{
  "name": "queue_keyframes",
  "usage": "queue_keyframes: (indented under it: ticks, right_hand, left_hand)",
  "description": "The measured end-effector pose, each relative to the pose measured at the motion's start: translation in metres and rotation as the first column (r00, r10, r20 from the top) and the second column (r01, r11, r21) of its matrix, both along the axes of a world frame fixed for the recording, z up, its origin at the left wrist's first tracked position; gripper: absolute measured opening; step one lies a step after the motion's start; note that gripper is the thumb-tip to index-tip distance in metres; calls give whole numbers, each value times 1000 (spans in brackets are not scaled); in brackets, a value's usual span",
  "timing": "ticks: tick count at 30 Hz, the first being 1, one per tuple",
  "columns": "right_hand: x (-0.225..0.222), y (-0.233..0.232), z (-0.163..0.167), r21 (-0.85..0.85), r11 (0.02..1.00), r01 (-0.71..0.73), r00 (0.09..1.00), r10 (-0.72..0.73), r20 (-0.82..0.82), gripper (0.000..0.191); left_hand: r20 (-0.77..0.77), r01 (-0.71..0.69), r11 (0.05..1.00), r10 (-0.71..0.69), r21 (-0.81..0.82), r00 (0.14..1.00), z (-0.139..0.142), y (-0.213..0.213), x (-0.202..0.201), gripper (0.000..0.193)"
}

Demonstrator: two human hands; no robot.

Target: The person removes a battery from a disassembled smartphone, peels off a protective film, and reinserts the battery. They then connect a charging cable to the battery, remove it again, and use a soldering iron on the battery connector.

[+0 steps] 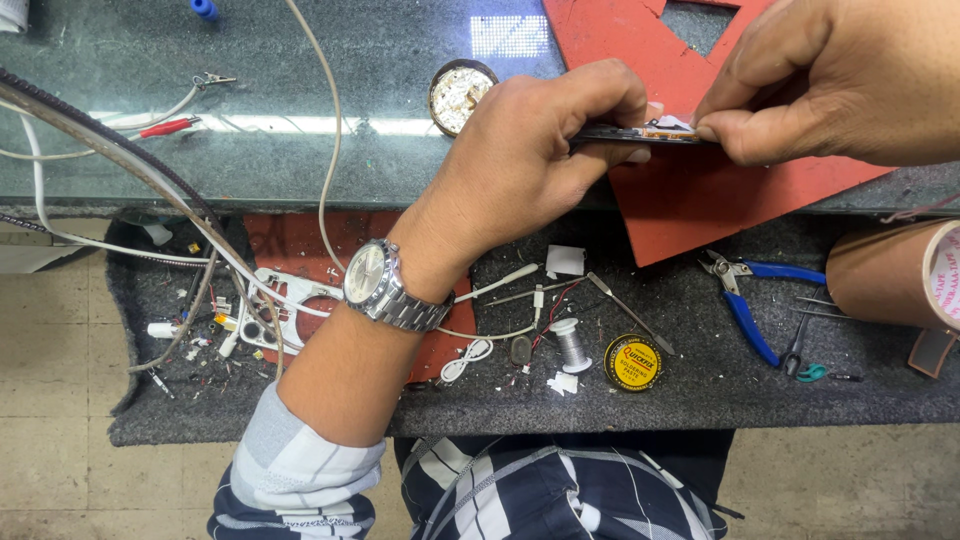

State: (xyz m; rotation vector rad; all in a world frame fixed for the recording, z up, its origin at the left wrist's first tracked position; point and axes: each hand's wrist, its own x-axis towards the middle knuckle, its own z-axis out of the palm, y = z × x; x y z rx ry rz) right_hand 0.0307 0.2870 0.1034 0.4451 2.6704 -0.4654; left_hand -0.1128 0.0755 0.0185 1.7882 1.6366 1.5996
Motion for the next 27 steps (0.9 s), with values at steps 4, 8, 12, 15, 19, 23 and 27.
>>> queue_keyframes:
  ticks: [4, 8, 12, 15, 19, 23, 27]
  right_hand:
    - [-1, -2, 1, 6, 1000, -13, 1000, 13, -15, 19]
    - [-1, -7, 4, 27, 1000, 3, 1000, -3, -5, 19]
    - [-3, -10, 7, 63, 998, 25, 999, -27, 33, 19]
    - [-5, -11, 8, 34, 999, 8, 1000, -9, 15, 19]
    - [-5, -11, 8, 60, 998, 23, 998, -26, 51, 20]
    - [-5, -11, 8, 53, 999, 6, 999, -8, 33, 20]
    - [-4, -10, 7, 63, 998, 3, 999, -5, 32, 20]
  left_hand:
    - [5, 4, 1000, -4, 16, 1000, -1, 0, 0, 28]
    - [-7, 1, 1000, -1, 10, 1000, 0, 0, 0, 27]
    - [6, 11, 1000, -11, 16, 1000, 0, -1, 0, 27]
    - [2, 6, 1000, -6, -3, 1000, 1, -1, 0, 27]
    - [2, 7, 1000, -7, 0, 1000, 1, -1, 0, 27]
    - [11, 16, 1000, -16, 17, 1000, 1, -1, 0, 27]
    - [2, 8, 1000, -8, 10, 1000, 0, 0, 0, 27]
